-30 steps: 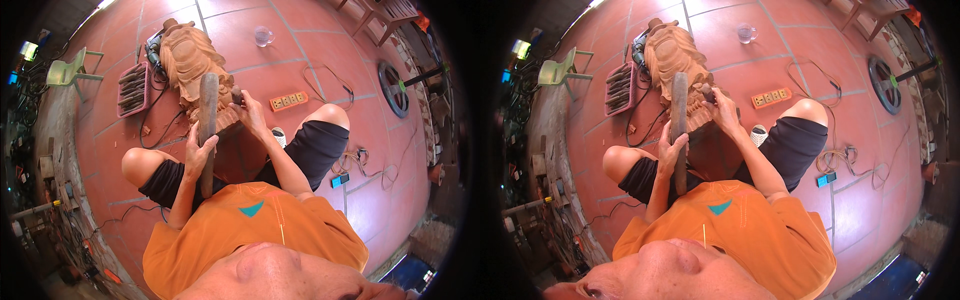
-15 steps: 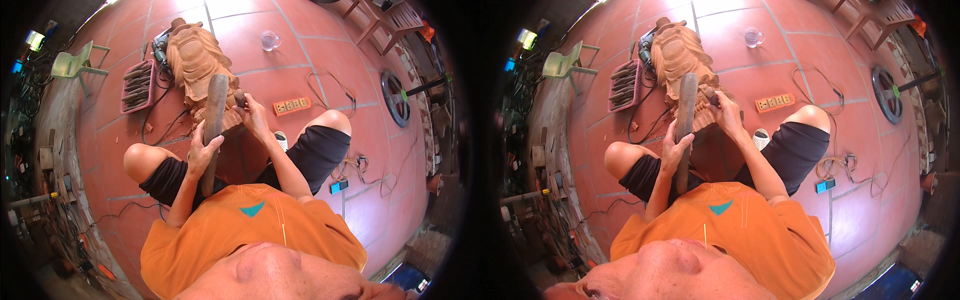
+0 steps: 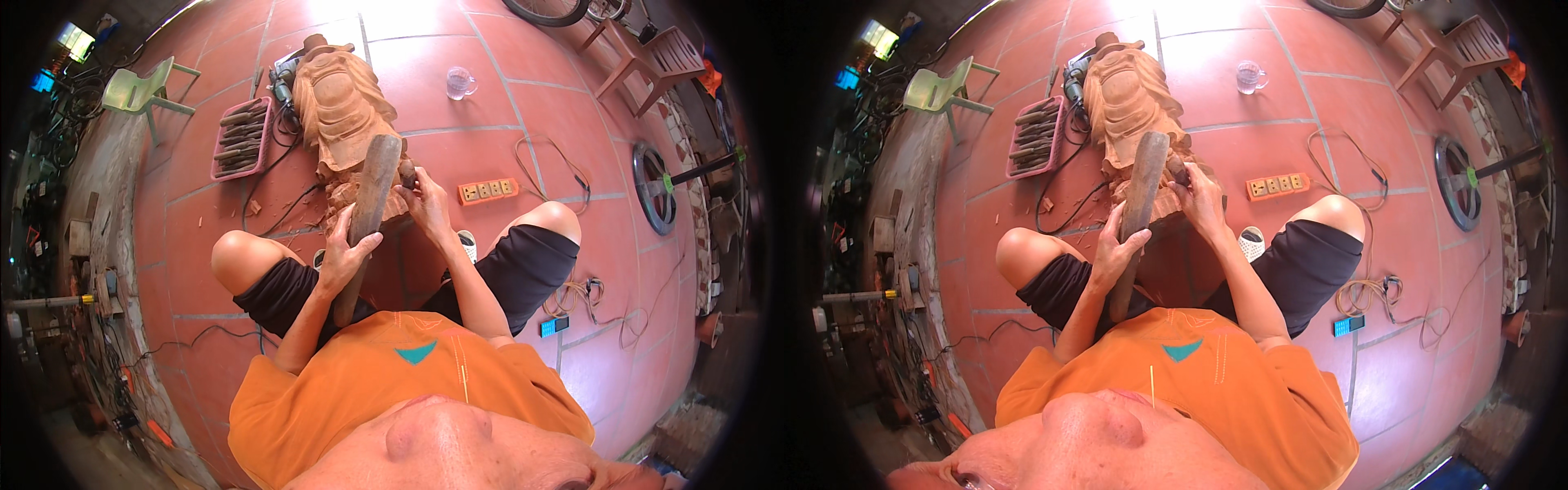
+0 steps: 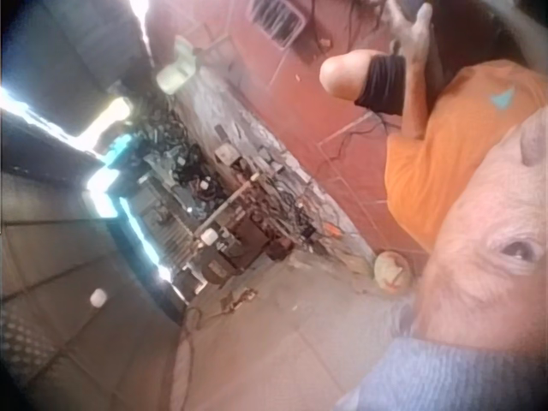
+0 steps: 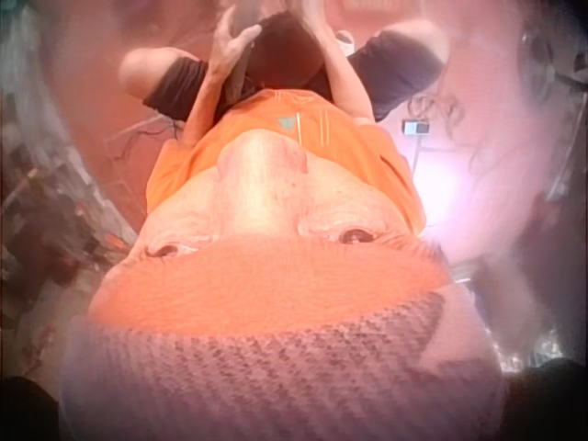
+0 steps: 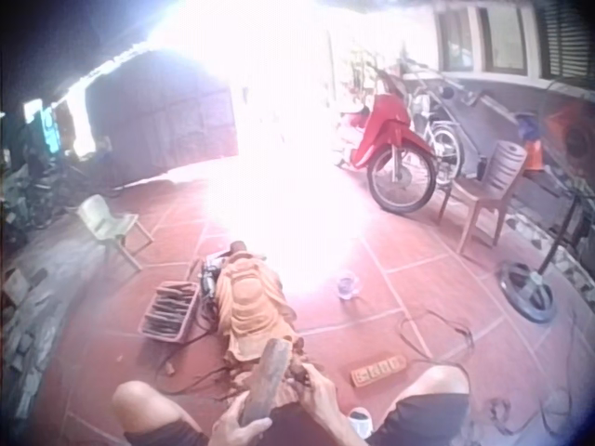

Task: The person is carving a wooden sculpture using a chisel and mallet. They repeatedly strike the chisel with the mallet to shape the wood, focusing on detailed areas of the sculpture.

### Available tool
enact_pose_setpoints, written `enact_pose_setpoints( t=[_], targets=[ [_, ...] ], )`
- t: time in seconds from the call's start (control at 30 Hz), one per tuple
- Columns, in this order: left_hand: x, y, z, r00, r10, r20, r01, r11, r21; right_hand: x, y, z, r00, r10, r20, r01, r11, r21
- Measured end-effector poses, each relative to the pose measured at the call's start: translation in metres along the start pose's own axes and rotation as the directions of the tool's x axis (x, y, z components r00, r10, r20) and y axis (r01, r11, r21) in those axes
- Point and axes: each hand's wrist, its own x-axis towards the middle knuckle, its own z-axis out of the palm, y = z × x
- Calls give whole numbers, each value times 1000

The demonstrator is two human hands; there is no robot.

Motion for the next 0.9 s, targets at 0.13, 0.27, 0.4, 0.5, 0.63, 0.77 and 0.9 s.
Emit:
enact_pose_setpoints(
  t=[0.13,0.27,0.4,0.5,0.63,0.77,0.9],
  targets=[
    [0,-1,-1,1000,8,-14,-7,1000,12,0,3,2,1000,2,-3,-2,1000,12],
    [0,1,-2,1000,-24,-1,24,1000,4,-1,3,0,1000,-3,-1,3,1000,-4],
    [4,-14,-2,999,43,-33,-44,999,-26,-1,13,1,1000,-9,-27,7,999,-51],
    [1,-6,-2,999,7,-53,-9,1000,-29,0,8,-3,999,40,-27,-39,998,44],
    [1,0,-4,997,7,-80,-12,998,-59,9,-4,-17,981,195,20,-196,977,84],
    [2,1,-4,997,1,-80,0,1000,9,11,-4,-27,956,294,10,-291,943,160],
    [2,1,-4,997,8,-81,-6,1000,23,11,-4,-28,951,308,27,-309,938,157]
  ],
)
